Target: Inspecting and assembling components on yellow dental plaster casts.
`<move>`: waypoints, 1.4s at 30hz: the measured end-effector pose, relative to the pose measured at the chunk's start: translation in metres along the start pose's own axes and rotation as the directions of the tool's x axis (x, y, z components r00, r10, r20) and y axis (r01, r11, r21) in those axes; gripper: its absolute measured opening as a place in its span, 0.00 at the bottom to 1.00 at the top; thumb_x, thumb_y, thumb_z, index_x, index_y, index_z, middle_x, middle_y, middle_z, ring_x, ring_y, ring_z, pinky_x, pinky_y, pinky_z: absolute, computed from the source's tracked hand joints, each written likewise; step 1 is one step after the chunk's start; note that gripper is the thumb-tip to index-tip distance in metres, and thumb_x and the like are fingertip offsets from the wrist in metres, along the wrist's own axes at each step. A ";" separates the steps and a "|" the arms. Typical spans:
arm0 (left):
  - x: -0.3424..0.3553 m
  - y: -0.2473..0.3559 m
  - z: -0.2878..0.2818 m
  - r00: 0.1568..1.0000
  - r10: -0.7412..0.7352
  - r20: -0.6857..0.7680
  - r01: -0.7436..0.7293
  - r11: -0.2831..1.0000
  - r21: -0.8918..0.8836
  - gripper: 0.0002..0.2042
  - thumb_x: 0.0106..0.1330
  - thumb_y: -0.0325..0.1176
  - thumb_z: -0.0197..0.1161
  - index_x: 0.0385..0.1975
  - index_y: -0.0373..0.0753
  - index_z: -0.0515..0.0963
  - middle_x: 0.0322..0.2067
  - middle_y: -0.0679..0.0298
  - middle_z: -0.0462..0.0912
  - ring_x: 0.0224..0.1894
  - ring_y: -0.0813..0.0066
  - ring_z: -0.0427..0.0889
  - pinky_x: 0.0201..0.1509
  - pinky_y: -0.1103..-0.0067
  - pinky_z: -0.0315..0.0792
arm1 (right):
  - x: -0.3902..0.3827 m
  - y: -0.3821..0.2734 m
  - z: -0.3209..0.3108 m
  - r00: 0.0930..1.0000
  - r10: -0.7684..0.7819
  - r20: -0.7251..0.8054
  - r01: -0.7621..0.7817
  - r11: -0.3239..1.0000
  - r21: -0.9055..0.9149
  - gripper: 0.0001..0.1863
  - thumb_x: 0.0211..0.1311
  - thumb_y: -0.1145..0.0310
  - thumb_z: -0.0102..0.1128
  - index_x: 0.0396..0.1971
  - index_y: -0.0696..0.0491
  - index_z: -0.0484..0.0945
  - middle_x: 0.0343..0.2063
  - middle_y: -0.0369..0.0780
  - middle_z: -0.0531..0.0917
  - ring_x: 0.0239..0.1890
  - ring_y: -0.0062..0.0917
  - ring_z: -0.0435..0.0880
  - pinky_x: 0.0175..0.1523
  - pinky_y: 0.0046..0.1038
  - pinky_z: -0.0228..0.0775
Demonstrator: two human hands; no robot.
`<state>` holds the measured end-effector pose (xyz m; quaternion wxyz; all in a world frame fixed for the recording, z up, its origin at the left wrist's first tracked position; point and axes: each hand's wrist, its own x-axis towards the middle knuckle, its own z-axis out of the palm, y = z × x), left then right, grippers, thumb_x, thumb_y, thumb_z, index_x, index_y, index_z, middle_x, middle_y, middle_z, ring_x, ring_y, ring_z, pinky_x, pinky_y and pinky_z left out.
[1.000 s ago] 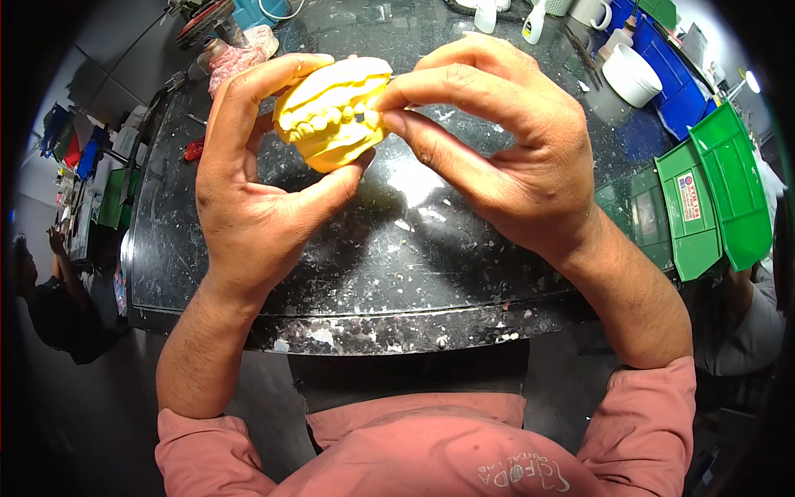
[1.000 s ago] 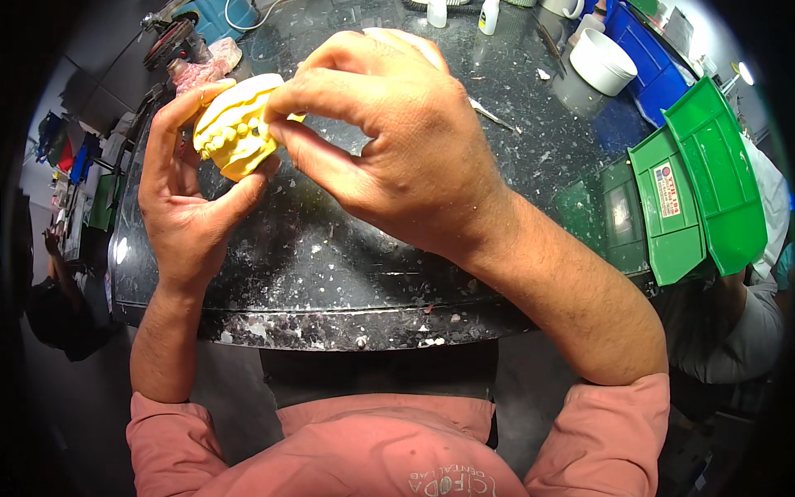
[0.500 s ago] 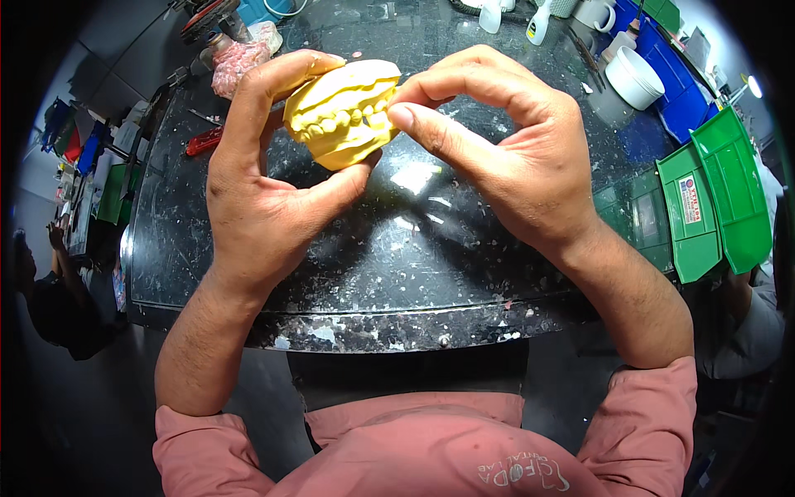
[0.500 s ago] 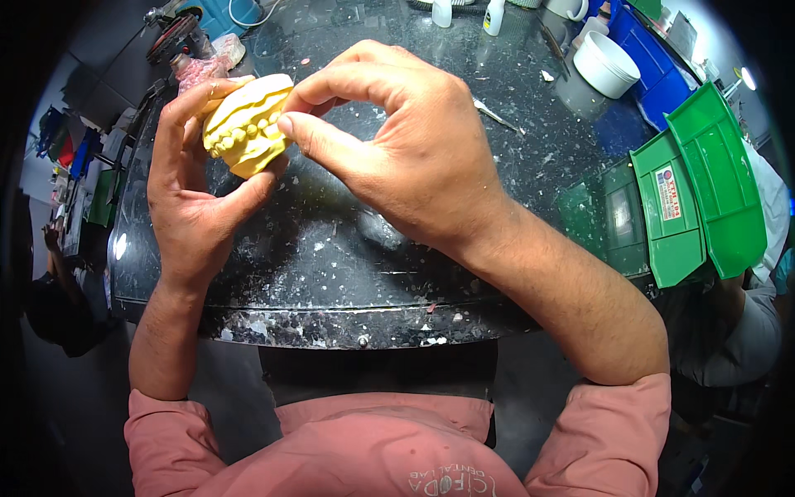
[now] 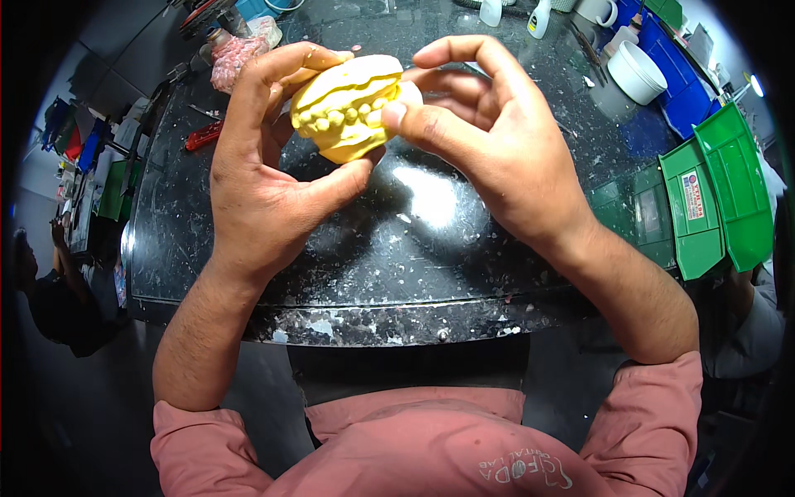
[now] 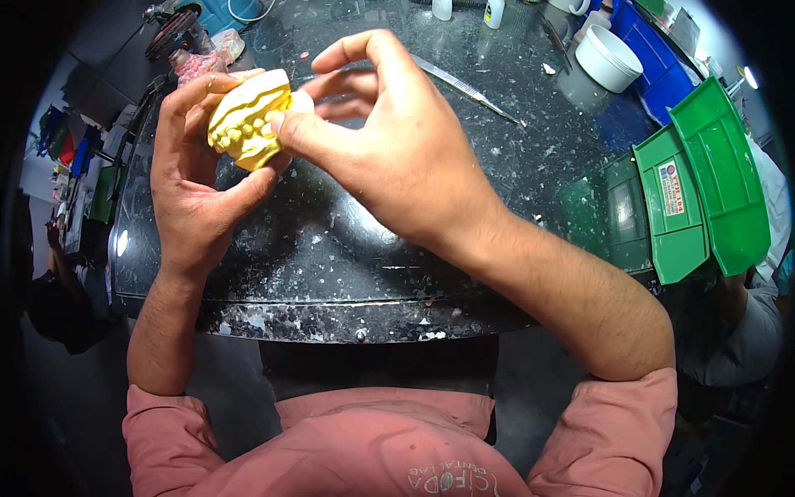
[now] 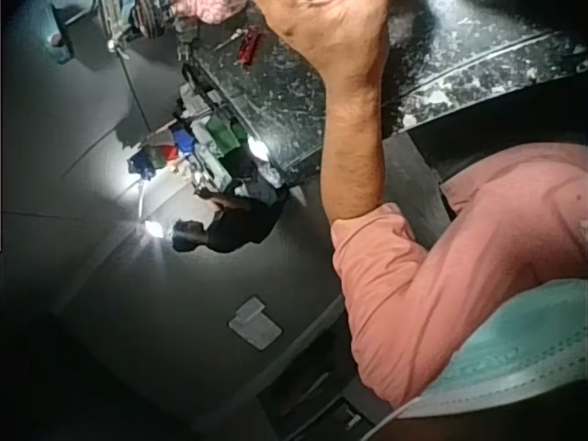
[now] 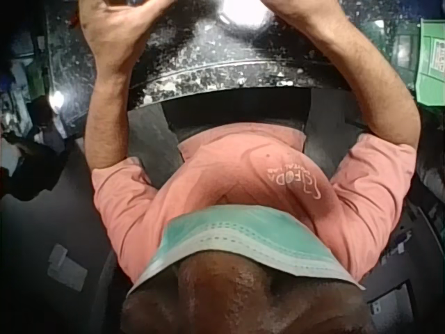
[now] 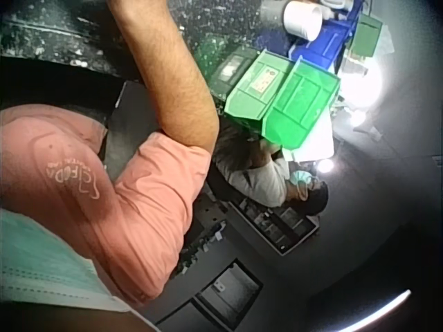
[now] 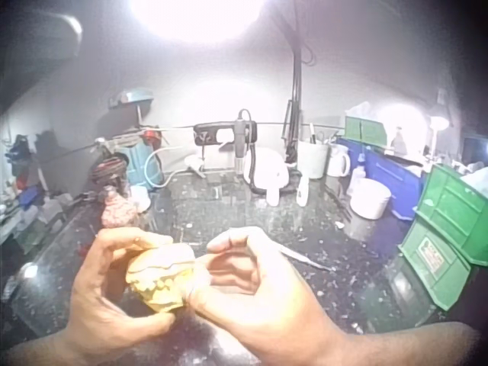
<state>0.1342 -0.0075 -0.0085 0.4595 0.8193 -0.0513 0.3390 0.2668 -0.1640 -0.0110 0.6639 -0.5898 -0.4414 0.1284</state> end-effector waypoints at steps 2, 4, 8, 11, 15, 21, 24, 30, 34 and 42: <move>-0.001 -0.004 0.000 1.000 0.013 0.016 -0.013 1.000 -0.003 0.36 0.49 0.16 0.66 0.63 0.37 0.63 0.58 0.52 0.74 0.62 0.64 0.74 0.67 0.70 0.69 | 0.001 -0.005 -0.006 0.942 0.237 0.237 -0.305 0.900 0.312 0.22 0.65 0.72 0.65 0.53 0.60 0.65 0.44 0.47 0.84 0.47 0.27 0.86 0.55 0.27 0.79; 0.000 -0.003 -0.001 0.999 0.023 0.030 -0.023 1.000 -0.004 0.36 0.49 0.16 0.66 0.63 0.36 0.64 0.58 0.53 0.74 0.62 0.65 0.74 0.68 0.70 0.69 | 0.000 -0.004 -0.005 0.948 0.208 0.242 -0.287 0.886 0.364 0.22 0.66 0.73 0.62 0.54 0.62 0.63 0.43 0.51 0.85 0.45 0.29 0.87 0.52 0.27 0.82; 0.002 -0.001 -0.003 0.997 -0.031 0.069 0.030 0.999 0.019 0.35 0.49 0.16 0.66 0.63 0.31 0.68 0.60 0.54 0.74 0.63 0.66 0.74 0.69 0.71 0.67 | -0.002 -0.003 -0.003 0.958 0.176 0.228 -0.250 0.901 0.354 0.19 0.68 0.74 0.59 0.53 0.61 0.63 0.43 0.51 0.84 0.46 0.30 0.86 0.54 0.29 0.81; 0.001 -0.004 -0.006 0.996 0.018 0.086 -0.020 0.999 0.030 0.35 0.50 0.16 0.66 0.63 0.31 0.67 0.61 0.53 0.73 0.63 0.65 0.74 0.70 0.70 0.66 | -0.003 -0.003 0.000 0.966 0.180 0.186 -0.227 0.935 0.272 0.16 0.69 0.75 0.57 0.50 0.59 0.62 0.43 0.49 0.83 0.47 0.31 0.86 0.55 0.30 0.80; 0.002 -0.003 -0.005 0.994 0.023 0.105 -0.028 0.998 0.050 0.35 0.50 0.16 0.66 0.64 0.31 0.67 0.61 0.52 0.73 0.64 0.64 0.73 0.71 0.68 0.65 | -0.006 0.000 0.003 0.975 0.150 0.165 -0.191 0.944 0.269 0.14 0.69 0.76 0.56 0.46 0.56 0.61 0.42 0.48 0.82 0.48 0.30 0.85 0.56 0.32 0.80; 0.001 -0.004 -0.005 0.993 0.040 0.112 -0.044 0.999 0.030 0.36 0.49 0.16 0.67 0.64 0.31 0.67 0.61 0.51 0.73 0.64 0.63 0.74 0.70 0.68 0.66 | -0.009 -0.001 0.006 0.981 0.125 0.149 -0.166 0.936 0.309 0.14 0.69 0.77 0.56 0.46 0.55 0.60 0.43 0.45 0.81 0.48 0.27 0.84 0.57 0.30 0.78; 0.000 -0.004 -0.005 0.991 0.058 0.122 -0.063 0.997 0.037 0.36 0.50 0.17 0.69 0.64 0.31 0.67 0.61 0.51 0.73 0.64 0.62 0.74 0.70 0.68 0.66 | -0.011 -0.001 0.006 0.985 0.106 0.139 -0.144 0.944 0.297 0.15 0.68 0.78 0.56 0.47 0.56 0.60 0.43 0.44 0.80 0.47 0.26 0.83 0.56 0.28 0.77; 0.000 -0.005 -0.004 0.993 0.042 0.112 -0.041 0.999 -0.007 0.35 0.52 0.19 0.71 0.63 0.31 0.67 0.60 0.52 0.74 0.63 0.62 0.74 0.70 0.68 0.67 | -0.008 0.000 0.005 0.983 0.093 0.156 -0.134 0.949 0.284 0.16 0.68 0.77 0.55 0.51 0.58 0.62 0.42 0.45 0.81 0.47 0.24 0.83 0.56 0.27 0.77; 0.003 -0.007 -0.004 0.990 -0.062 0.124 0.071 0.995 -0.065 0.35 0.51 0.20 0.74 0.63 0.32 0.68 0.59 0.55 0.75 0.61 0.67 0.76 0.67 0.71 0.70 | -0.003 -0.003 0.001 0.966 0.169 0.196 -0.227 0.917 0.327 0.14 0.70 0.74 0.54 0.51 0.60 0.65 0.42 0.45 0.82 0.46 0.23 0.84 0.53 0.26 0.78; 0.009 -0.018 -0.006 0.970 -0.234 0.062 0.241 0.957 -0.163 0.15 0.72 0.37 0.60 0.52 0.34 0.80 0.47 0.61 0.84 0.52 0.77 0.81 0.59 0.80 0.73 | 0.012 0.018 -0.014 0.882 0.358 0.305 -0.446 0.845 0.296 0.19 0.63 0.74 0.62 0.50 0.62 0.68 0.39 0.46 0.84 0.42 0.26 0.87 0.49 0.21 0.81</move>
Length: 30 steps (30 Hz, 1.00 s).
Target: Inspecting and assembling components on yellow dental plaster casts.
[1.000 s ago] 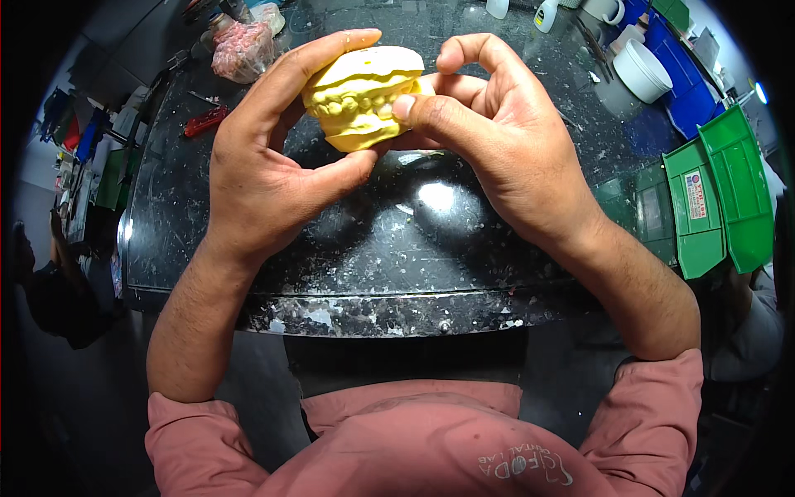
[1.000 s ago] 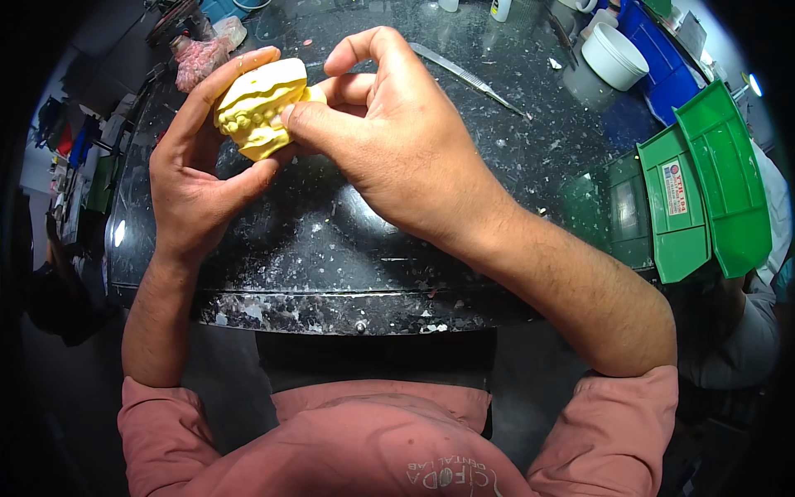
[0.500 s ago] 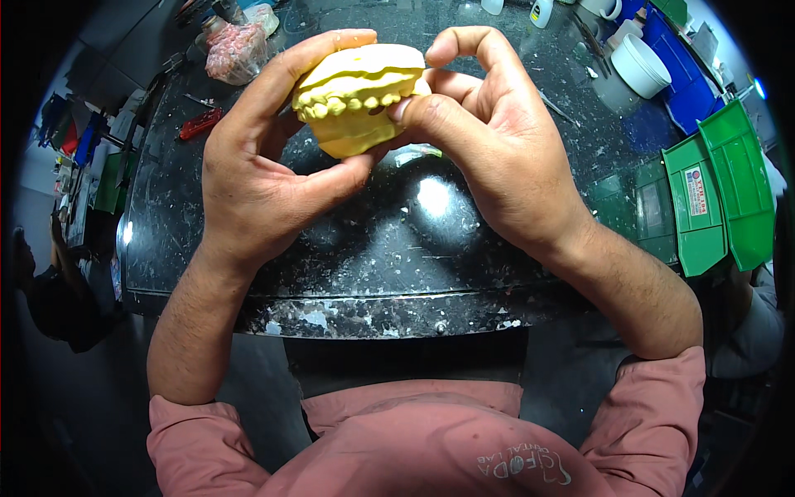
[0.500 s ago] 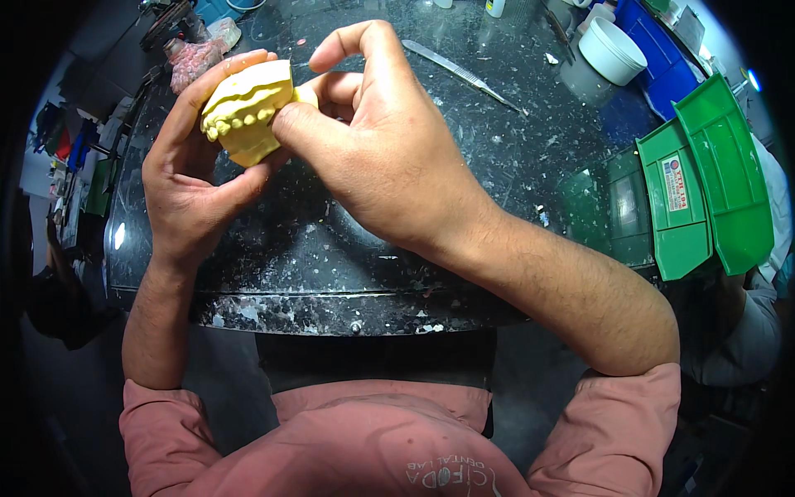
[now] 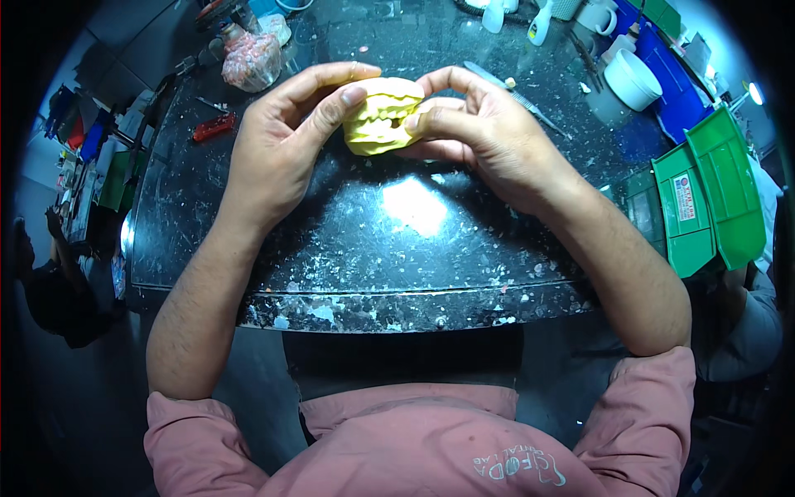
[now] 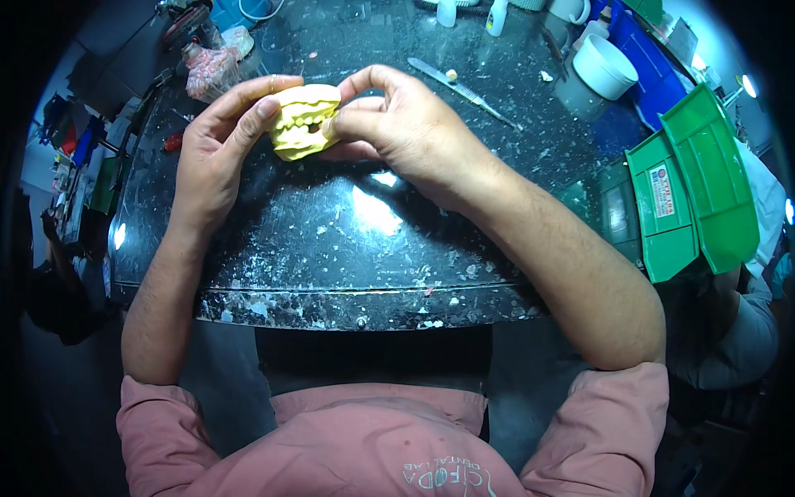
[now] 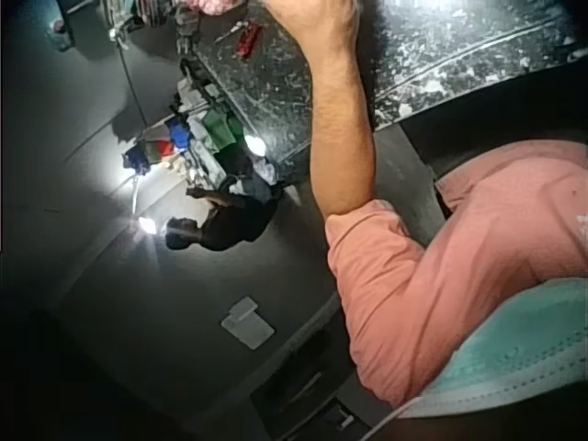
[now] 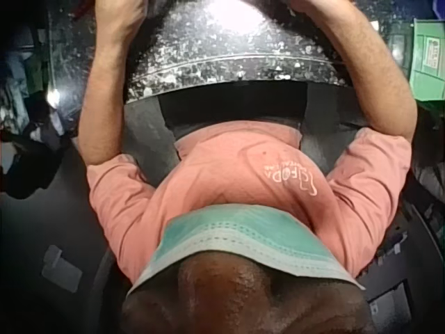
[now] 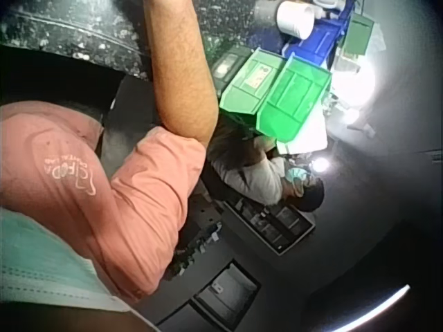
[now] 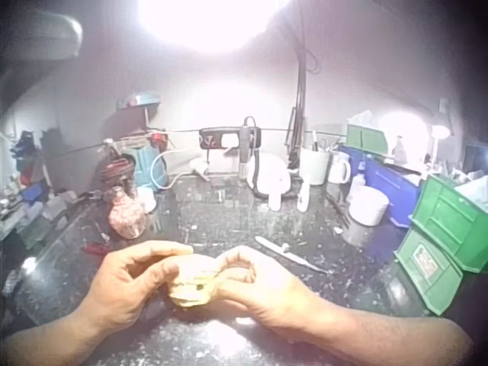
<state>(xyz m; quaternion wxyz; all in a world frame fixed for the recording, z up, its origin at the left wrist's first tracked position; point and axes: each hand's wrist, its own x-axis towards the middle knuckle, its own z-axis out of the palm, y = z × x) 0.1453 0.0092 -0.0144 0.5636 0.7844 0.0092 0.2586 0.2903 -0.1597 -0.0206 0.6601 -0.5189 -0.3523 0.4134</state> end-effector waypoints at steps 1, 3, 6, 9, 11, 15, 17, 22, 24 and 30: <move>-0.001 0.000 -0.001 0.999 0.009 -0.038 -0.009 1.000 -0.007 0.15 0.73 0.36 0.60 0.52 0.34 0.80 0.47 0.61 0.84 0.51 0.78 0.81 0.58 0.80 0.74 | 0.003 0.002 -0.002 0.999 0.007 0.031 -0.006 1.000 -0.021 0.20 0.62 0.74 0.63 0.51 0.61 0.68 0.39 0.46 0.84 0.42 0.23 0.86 0.48 0.20 0.80; 0.004 0.004 -0.003 0.992 -0.038 -0.118 0.028 0.996 -0.085 0.15 0.73 0.36 0.60 0.51 0.34 0.80 0.47 0.60 0.84 0.50 0.78 0.81 0.58 0.81 0.74 | 0.004 -0.001 -0.009 0.992 -0.041 0.123 0.061 0.985 -0.164 0.16 0.60 0.74 0.64 0.46 0.60 0.72 0.38 0.43 0.85 0.41 0.20 0.85 0.48 0.20 0.77; 0.009 0.005 -0.020 0.944 -0.105 -0.314 0.090 0.994 -0.064 0.13 0.73 0.35 0.60 0.50 0.33 0.81 0.46 0.61 0.85 0.48 0.80 0.82 0.55 0.83 0.73 | 0.008 0.003 -0.012 0.962 -0.169 0.216 0.253 0.848 -0.465 0.13 0.56 0.74 0.67 0.41 0.58 0.78 0.38 0.41 0.86 0.42 0.25 0.85 0.50 0.27 0.76; 0.004 0.005 -0.037 0.949 0.027 -0.313 0.053 0.969 0.243 0.12 0.72 0.33 0.61 0.48 0.32 0.82 0.45 0.61 0.85 0.48 0.78 0.82 0.54 0.82 0.73 | 0.006 -0.012 -0.015 0.930 -0.257 0.264 0.368 0.604 -0.707 0.15 0.57 0.63 0.68 0.42 0.53 0.83 0.41 0.39 0.87 0.40 0.30 0.86 0.50 0.32 0.77; -0.009 0.007 -0.042 0.976 0.087 -0.201 0.042 0.828 0.559 0.13 0.72 0.33 0.61 0.50 0.31 0.81 0.46 0.60 0.84 0.49 0.77 0.80 0.57 0.80 0.71 | 0.016 -0.031 -0.043 0.911 -0.391 0.128 0.341 0.543 -0.768 0.12 0.61 0.63 0.68 0.40 0.53 0.86 0.40 0.37 0.87 0.43 0.23 0.84 0.50 0.27 0.75; -0.039 0.012 -0.044 0.984 0.134 -0.120 -0.030 0.777 0.628 0.11 0.68 0.29 0.63 0.46 0.32 0.82 0.48 0.55 0.83 0.54 0.65 0.80 0.61 0.74 0.70 | 0.023 -0.053 -0.141 0.776 -0.528 -0.344 -0.083 0.456 -0.886 0.12 0.62 0.62 0.64 0.38 0.54 0.87 0.31 0.39 0.88 0.35 0.23 0.85 0.43 0.25 0.75; -0.046 0.014 -0.042 0.986 0.128 -0.104 -0.038 0.789 0.613 0.11 0.68 0.29 0.63 0.47 0.32 0.81 0.49 0.55 0.82 0.55 0.65 0.80 0.61 0.74 0.70 | 0.026 -0.040 -0.165 0.775 -0.495 -0.393 -0.186 0.416 -0.890 0.13 0.61 0.62 0.65 0.39 0.54 0.86 0.30 0.40 0.88 0.35 0.25 0.86 0.43 0.27 0.75; -0.058 0.023 -0.040 0.995 0.076 -0.064 -0.019 0.779 0.627 0.14 0.65 0.29 0.65 0.49 0.33 0.80 0.51 0.55 0.81 0.55 0.64 0.80 0.61 0.73 0.70 | 0.042 -0.017 -0.158 0.797 -0.516 -0.313 -0.193 0.273 -0.942 0.12 0.57 0.62 0.69 0.38 0.51 0.87 0.35 0.45 0.87 0.41 0.38 0.86 0.48 0.35 0.76; -0.067 0.035 -0.040 0.999 0.008 -0.045 0.023 0.756 0.654 0.18 0.63 0.29 0.67 0.53 0.35 0.78 0.56 0.54 0.78 0.62 0.61 0.75 0.66 0.71 0.66 | 0.041 -0.018 -0.152 0.805 -0.495 -0.327 -0.205 0.285 -0.936 0.11 0.58 0.63 0.69 0.39 0.51 0.87 0.34 0.45 0.87 0.40 0.38 0.87 0.47 0.34 0.76; -0.211 0.031 -0.034 0.889 0.458 -0.026 -0.194 0.426 0.884 0.23 0.61 0.22 0.60 0.58 0.34 0.69 0.61 0.45 0.69 0.69 0.39 0.63 0.72 0.53 0.58 | 0.038 -0.022 -0.151 0.796 -0.523 -0.304 0.200 0.702 -0.684 0.10 0.62 0.68 0.66 0.40 0.56 0.86 0.25 0.36 0.86 0.26 0.15 0.83 0.33 0.21 0.74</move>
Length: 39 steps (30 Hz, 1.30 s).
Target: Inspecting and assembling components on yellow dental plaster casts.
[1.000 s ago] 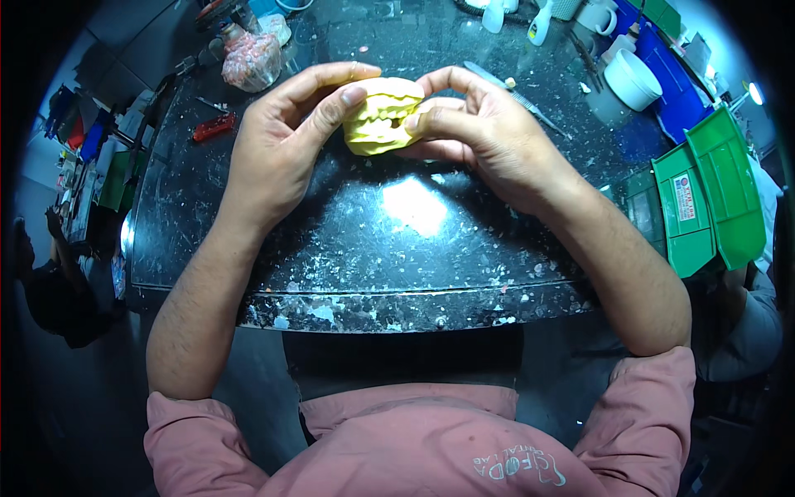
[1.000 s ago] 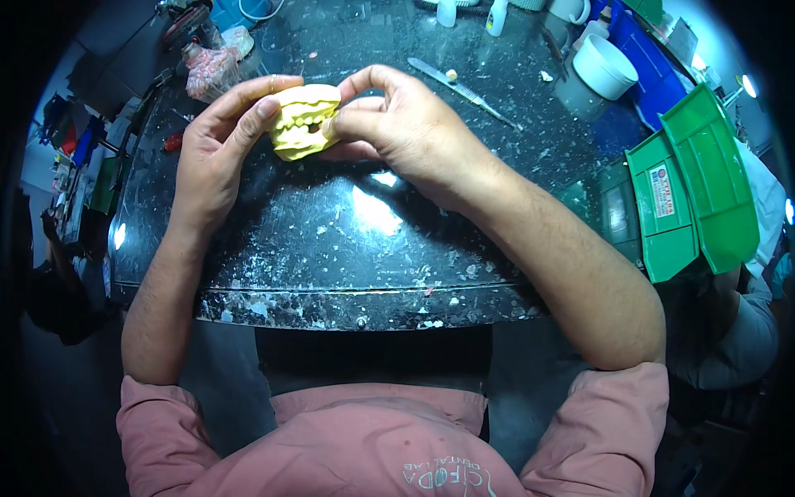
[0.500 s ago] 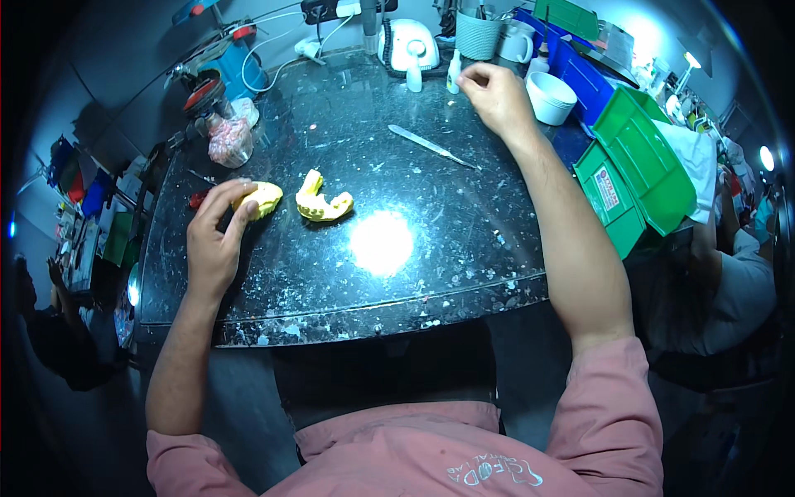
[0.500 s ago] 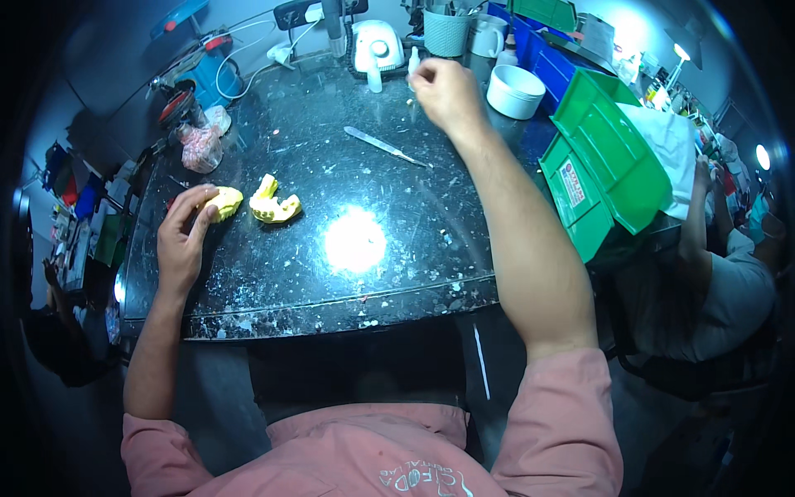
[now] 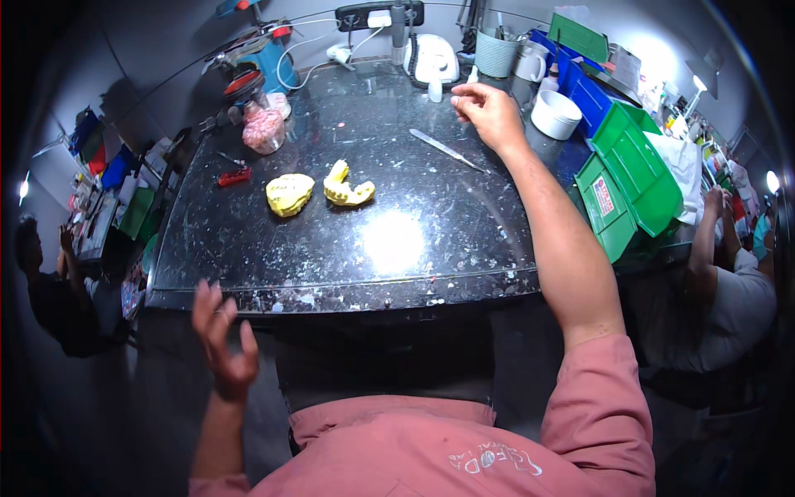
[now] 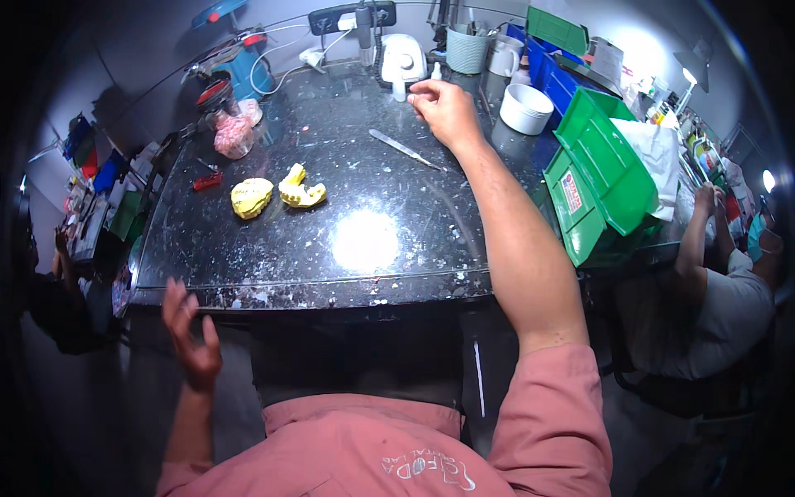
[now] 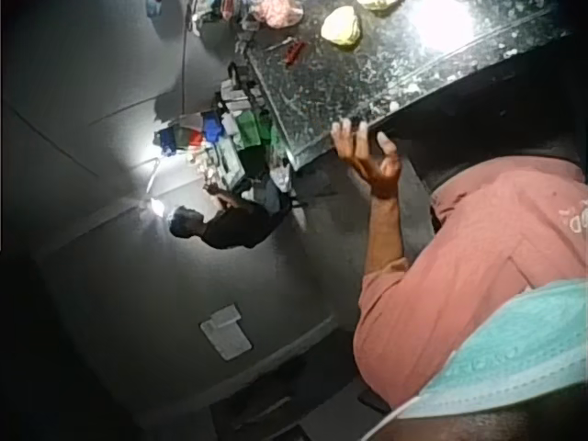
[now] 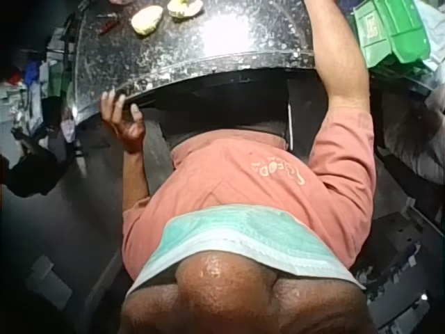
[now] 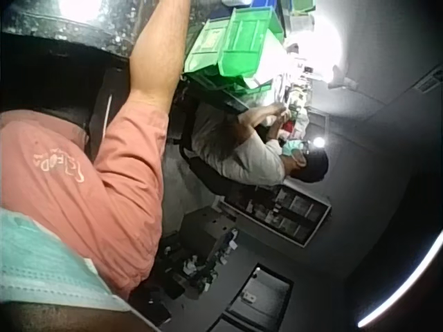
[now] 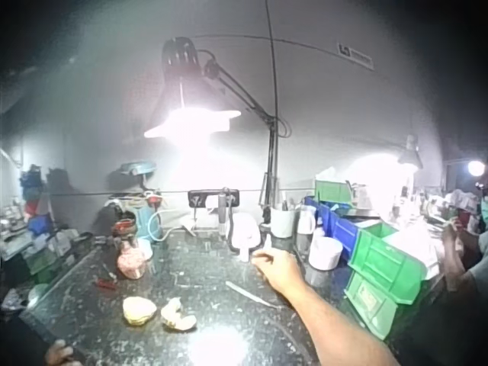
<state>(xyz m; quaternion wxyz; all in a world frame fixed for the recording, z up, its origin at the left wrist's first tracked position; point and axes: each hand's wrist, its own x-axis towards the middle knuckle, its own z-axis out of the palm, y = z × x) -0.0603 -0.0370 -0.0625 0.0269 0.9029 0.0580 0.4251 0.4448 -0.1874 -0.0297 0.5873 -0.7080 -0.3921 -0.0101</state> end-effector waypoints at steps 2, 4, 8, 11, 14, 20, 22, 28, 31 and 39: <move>-0.087 0.009 -0.007 0.954 -0.278 0.109 0.270 0.959 0.082 0.26 0.63 0.28 0.60 0.62 0.34 0.64 0.64 0.44 0.64 0.70 0.42 0.61 0.72 0.53 0.57 | 0.001 -0.008 0.014 0.992 -0.109 0.070 0.095 0.980 0.177 0.11 0.63 0.67 0.67 0.39 0.57 0.85 0.26 0.35 0.86 0.27 0.14 0.82 0.33 0.20 0.73; -0.219 0.029 0.001 0.571 -0.795 0.206 0.755 0.607 0.248 0.32 0.68 0.41 0.59 0.68 0.35 0.59 0.68 0.44 0.59 0.72 0.43 0.56 0.74 0.56 0.53 | -0.004 -0.034 0.032 0.983 -0.120 0.142 0.096 0.982 0.165 0.10 0.63 0.66 0.67 0.38 0.57 0.84 0.26 0.35 0.86 0.27 0.14 0.81 0.34 0.20 0.73; -0.163 0.075 0.004 -0.387 -0.491 0.780 0.770 -0.637 -0.019 0.45 0.68 0.62 0.54 0.73 0.33 0.50 0.73 0.47 0.49 0.75 0.51 0.48 0.76 0.60 0.46 | -0.011 -0.037 0.030 0.970 -0.090 0.226 0.105 0.993 -0.056 0.09 0.65 0.66 0.67 0.36 0.57 0.82 0.28 0.32 0.83 0.30 0.13 0.80 0.38 0.19 0.75; -0.090 0.054 -0.032 -0.208 -0.498 0.842 0.963 -0.254 0.088 0.37 0.69 0.51 0.62 0.69 0.32 0.60 0.66 0.53 0.68 0.68 0.63 0.68 0.66 0.70 0.65 | -0.012 -0.036 0.028 0.963 -0.149 0.223 0.156 0.988 -0.014 0.09 0.63 0.68 0.68 0.38 0.57 0.83 0.29 0.33 0.84 0.31 0.14 0.81 0.40 0.19 0.76; 0.017 0.073 -0.026 0.639 -0.373 0.672 0.739 0.055 -0.672 0.21 0.69 0.32 0.62 0.59 0.30 0.72 0.49 0.54 0.83 0.53 0.66 0.82 0.60 0.72 0.73 | -0.018 -0.044 0.024 0.956 -0.164 0.243 0.155 0.986 0.053 0.09 0.62 0.70 0.68 0.39 0.58 0.84 0.31 0.34 0.85 0.33 0.15 0.82 0.42 0.19 0.77; 0.173 0.073 0.047 0.914 -0.362 0.184 0.388 0.647 -0.657 0.11 0.65 0.21 0.65 0.46 0.30 0.82 0.43 0.58 0.85 0.46 0.76 0.84 0.53 0.81 0.76 | -0.059 -0.107 0.061 0.859 -0.238 0.454 -0.092 0.800 0.593 0.09 0.63 0.68 0.68 0.38 0.58 0.85 0.32 0.37 0.86 0.35 0.18 0.83 0.42 0.22 0.77; 0.199 0.062 0.072 0.920 -0.283 0.272 0.392 0.611 -0.688 0.13 0.64 0.21 0.65 0.49 0.31 0.82 0.43 0.57 0.86 0.44 0.77 0.85 0.51 0.81 0.77 | -0.063 -0.107 0.063 0.860 -0.222 0.460 -0.178 0.713 0.678 0.10 0.63 0.67 0.68 0.38 0.58 0.84 0.33 0.37 0.86 0.35 0.18 0.83 0.42 0.23 0.76; 0.211 0.040 0.110 0.928 -0.282 0.242 0.354 0.472 -0.807 0.13 0.63 0.20 0.66 0.48 0.32 0.83 0.42 0.57 0.87 0.43 0.77 0.85 0.50 0.83 0.78 | -0.075 -0.113 0.066 0.913 0.044 0.405 -0.334 0.649 0.683 0.12 0.65 0.63 0.67 0.39 0.57 0.85 0.33 0.36 0.87 0.32 0.15 0.82 0.39 0.19 0.74; 0.211 0.024 0.113 0.948 -0.241 0.206 0.312 0.597 -0.739 0.11 0.63 0.19 0.65 0.45 0.32 0.84 0.43 0.57 0.87 0.44 0.76 0.85 0.51 0.82 0.78 | -0.075 -0.117 0.066 0.950 0.000 0.313 -0.161 0.858 0.488 0.13 0.65 0.64 0.65 0.43 0.58 0.86 0.32 0.33 0.84 0.30 0.12 0.77 0.36 0.18 0.71; 0.200 -0.006 0.101 0.859 -0.204 0.470 0.501 0.143 -0.853 0.33 0.64 0.16 0.61 0.69 0.31 0.56 0.42 0.53 0.86 0.45 0.75 0.84 0.53 0.80 0.76 | -0.061 -0.145 0.072 0.780 -0.518 0.350 0.523 0.848 0.087 0.12 0.55 0.72 0.72 0.40 0.52 0.86 0.31 0.40 0.83 0.32 0.30 0.85 0.40 0.25 0.79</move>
